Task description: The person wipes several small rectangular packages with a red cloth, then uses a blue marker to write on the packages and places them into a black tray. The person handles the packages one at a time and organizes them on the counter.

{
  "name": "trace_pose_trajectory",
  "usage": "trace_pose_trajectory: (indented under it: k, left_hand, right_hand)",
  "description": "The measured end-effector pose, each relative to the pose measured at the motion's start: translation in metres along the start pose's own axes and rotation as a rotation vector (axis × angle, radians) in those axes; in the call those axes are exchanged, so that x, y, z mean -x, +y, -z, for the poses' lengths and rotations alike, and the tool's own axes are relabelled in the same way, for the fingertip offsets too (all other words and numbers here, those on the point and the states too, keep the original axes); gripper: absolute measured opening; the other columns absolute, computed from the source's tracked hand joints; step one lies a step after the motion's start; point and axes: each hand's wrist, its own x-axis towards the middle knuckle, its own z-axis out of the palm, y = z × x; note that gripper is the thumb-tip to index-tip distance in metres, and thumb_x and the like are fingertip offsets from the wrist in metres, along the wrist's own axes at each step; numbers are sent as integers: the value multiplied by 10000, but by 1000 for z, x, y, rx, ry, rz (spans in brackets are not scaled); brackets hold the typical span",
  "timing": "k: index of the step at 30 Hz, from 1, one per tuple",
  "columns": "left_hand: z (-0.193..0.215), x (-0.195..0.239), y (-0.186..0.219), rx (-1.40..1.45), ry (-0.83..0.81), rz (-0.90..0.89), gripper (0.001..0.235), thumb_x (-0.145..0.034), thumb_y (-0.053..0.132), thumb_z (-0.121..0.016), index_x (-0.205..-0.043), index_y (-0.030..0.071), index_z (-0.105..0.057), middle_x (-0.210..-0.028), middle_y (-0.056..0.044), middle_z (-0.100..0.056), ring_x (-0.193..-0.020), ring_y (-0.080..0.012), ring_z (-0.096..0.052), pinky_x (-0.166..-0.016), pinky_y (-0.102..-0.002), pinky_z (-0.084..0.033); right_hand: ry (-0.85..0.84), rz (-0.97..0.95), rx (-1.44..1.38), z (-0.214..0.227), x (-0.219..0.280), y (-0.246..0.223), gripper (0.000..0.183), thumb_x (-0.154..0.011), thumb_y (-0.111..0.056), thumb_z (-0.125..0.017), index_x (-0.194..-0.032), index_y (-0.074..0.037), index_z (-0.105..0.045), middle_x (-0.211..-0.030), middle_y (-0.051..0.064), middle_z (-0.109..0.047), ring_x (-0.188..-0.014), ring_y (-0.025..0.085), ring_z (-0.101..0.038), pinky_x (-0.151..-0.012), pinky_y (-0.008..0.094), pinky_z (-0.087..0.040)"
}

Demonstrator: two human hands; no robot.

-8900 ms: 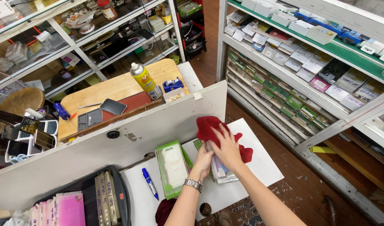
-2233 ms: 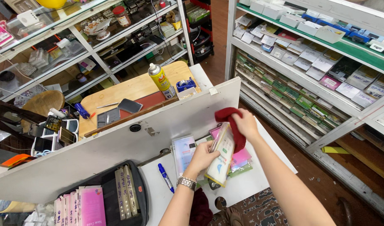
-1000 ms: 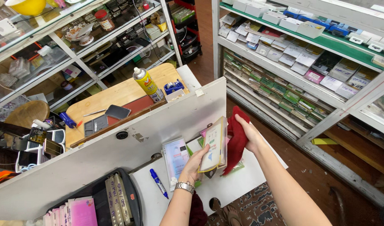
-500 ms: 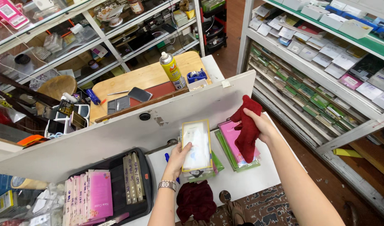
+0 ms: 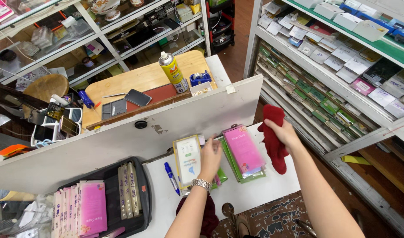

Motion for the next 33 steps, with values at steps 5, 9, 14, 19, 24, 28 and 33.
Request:
trace_pose_trajectory:
  k: [5, 9, 14, 19, 24, 28, 33]
  left_hand:
    - [-98, -13, -35, 152, -176, 435, 405, -964, 234, -562, -1254, -28, -673, -1107, -208, -758, -983, -289, -750, -902, -406, -557]
    - [-140, -6, -74, 281, 1, 485, 482, -947, 231, -560, -1357, -21, -554, -1270, -243, -682, -1149, -304, -669, -989, -398, -513]
    - [-145, -18, -109, 708, -85, 748, 565, -966, 212, -457, -1512, 85, -381, -1386, -216, -608, -1265, -347, -590, -1034, -457, -476]
    - [-109, -19, -101, 934, -146, 671, 615, -988, 369, -464, -1517, 60, -410, -1440, -264, -629, -1271, -374, -565, -1085, -476, -447]
    - [-97, -21, -31, 1063, -311, 460, 733, -1021, 615, -340, -1581, 143, -376, -1544, -142, -510, -1312, -216, -532, -1123, -407, -367]
    - [-91, -26, 14, 1281, -274, 228, 731, -1040, 629, -331, -1548, 108, -395, -1517, -135, -533, -1296, -201, -544, -1116, -388, -358]
    - [-51, -24, 26, 1244, -93, 460, 737, -982, 625, -441, -1471, 75, -488, -1382, -109, -620, -1229, -227, -608, -1054, -406, -455]
  right_hand:
    - [-125, -26, 192, -3, -27, 79, 505, -866, -239, -729, -1303, -13, -613, -1099, 150, -756, -921, 236, -730, -777, 377, -603]
    - [-120, -172, 468, -9, -31, 115, 608, -838, -242, -801, -1338, 13, -565, -1149, 188, -725, -981, 257, -727, -849, 383, -599]
    - [-149, -186, 449, 0, -29, 103, 712, -811, -186, -793, -1420, -15, -467, -1149, 190, -716, -987, 274, -722, -851, 395, -595]
    - [-280, -332, -46, 35, -13, 75, 543, -831, -200, -741, -1324, -2, -627, -1123, 146, -756, -994, 259, -725, -863, 396, -605]
    - [-482, -370, -391, 22, 20, 64, 564, -843, -239, -745, -1344, -19, -610, -1185, 163, -727, -1010, 250, -711, -885, 404, -590]
    - [-570, -335, -362, -13, 42, 53, 573, -865, -250, -732, -1376, -28, -598, -1235, 134, -717, -1015, 203, -713, -896, 361, -591]
    - [-536, -226, 16, -22, 68, 7, 564, -875, -301, -710, -1359, -35, -591, -1175, 140, -719, -956, 245, -703, -827, 392, -591]
